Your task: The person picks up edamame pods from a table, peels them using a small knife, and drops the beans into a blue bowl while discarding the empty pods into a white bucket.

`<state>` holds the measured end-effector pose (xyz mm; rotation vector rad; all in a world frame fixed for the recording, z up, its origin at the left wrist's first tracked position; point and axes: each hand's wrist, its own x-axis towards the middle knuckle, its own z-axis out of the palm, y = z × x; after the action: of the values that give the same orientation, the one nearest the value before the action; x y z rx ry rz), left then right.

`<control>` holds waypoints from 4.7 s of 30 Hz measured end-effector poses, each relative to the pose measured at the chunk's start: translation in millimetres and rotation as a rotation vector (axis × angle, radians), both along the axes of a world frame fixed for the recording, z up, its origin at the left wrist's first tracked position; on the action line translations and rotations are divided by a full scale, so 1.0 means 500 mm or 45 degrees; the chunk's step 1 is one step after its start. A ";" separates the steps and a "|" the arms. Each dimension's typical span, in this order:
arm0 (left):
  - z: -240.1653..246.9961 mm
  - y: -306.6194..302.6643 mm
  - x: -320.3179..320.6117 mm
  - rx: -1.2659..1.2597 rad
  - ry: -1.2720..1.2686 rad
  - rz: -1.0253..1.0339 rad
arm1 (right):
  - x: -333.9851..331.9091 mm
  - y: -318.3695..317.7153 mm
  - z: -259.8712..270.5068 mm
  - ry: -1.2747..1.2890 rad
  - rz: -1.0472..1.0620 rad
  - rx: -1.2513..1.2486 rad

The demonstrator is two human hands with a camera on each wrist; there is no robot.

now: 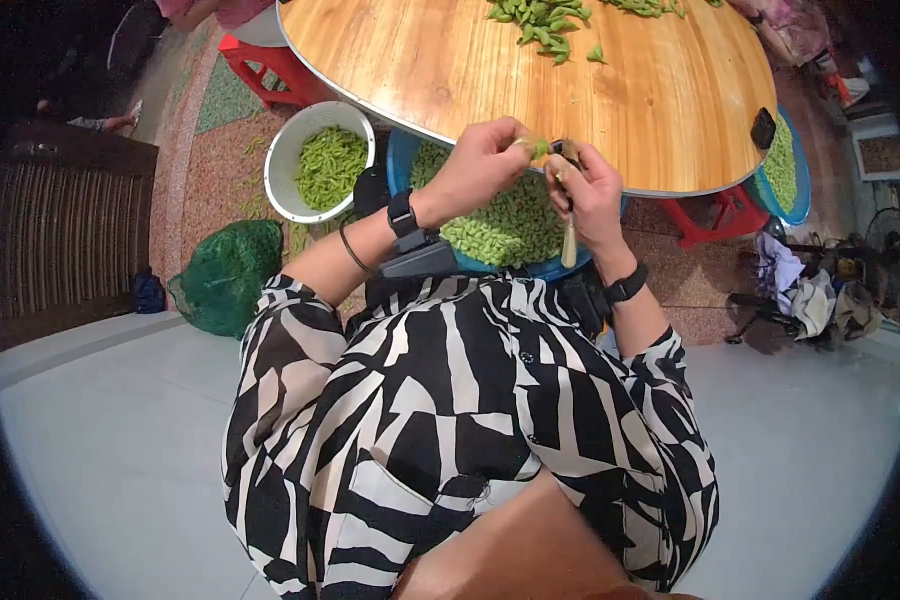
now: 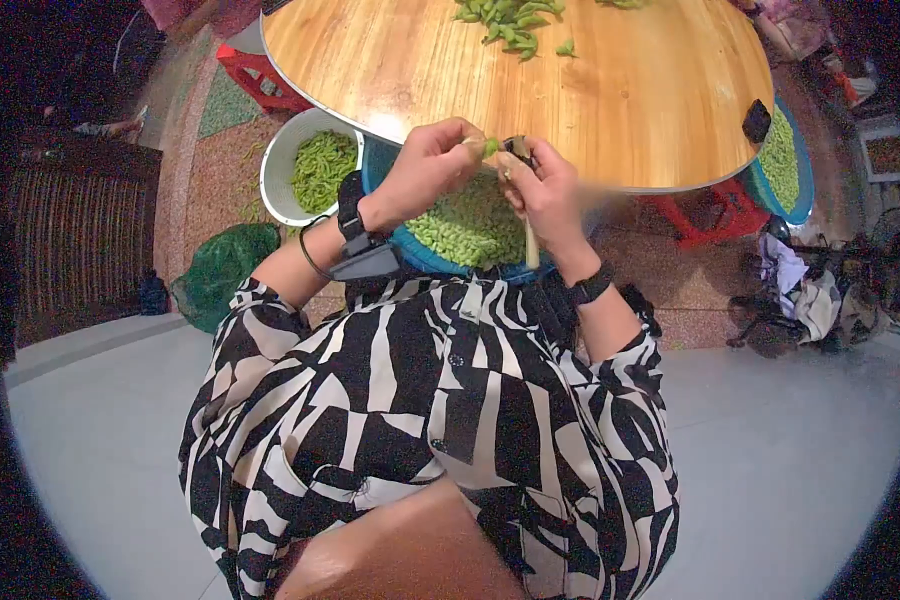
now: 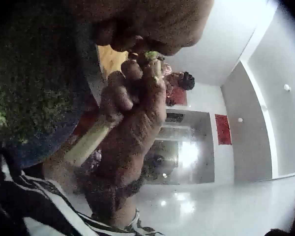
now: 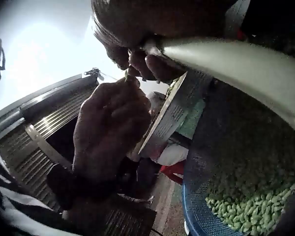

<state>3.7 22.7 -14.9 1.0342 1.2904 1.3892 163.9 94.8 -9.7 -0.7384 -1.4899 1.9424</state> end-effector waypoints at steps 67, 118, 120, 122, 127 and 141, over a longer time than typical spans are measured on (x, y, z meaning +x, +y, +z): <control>0.006 -0.031 -0.012 0.011 -0.148 -0.201 | 0.043 0.029 0.038 -0.314 0.148 0.170; -0.058 -0.046 -0.003 -0.333 -0.213 -0.089 | -0.012 -0.017 -0.031 -0.221 0.161 -0.262; -0.067 -0.046 -0.025 -0.451 -0.485 -0.116 | -0.003 -0.011 -0.051 -0.191 0.132 -0.305; -0.083 -0.058 -0.017 -0.362 -0.557 -0.006 | -0.003 -0.015 -0.049 -0.155 0.014 -0.348; -0.052 -0.067 0.019 -0.136 -0.735 0.173 | -0.030 -0.034 -0.043 -0.019 -0.155 -0.367; -0.001 -0.036 -0.043 -0.025 -0.649 -0.013 | -0.011 -0.021 0.026 -0.007 0.159 -0.221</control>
<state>-17.7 4.8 -15.4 0.6127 0.9160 1.5042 158.5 84.3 3.5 -0.7406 -1.4131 2.1862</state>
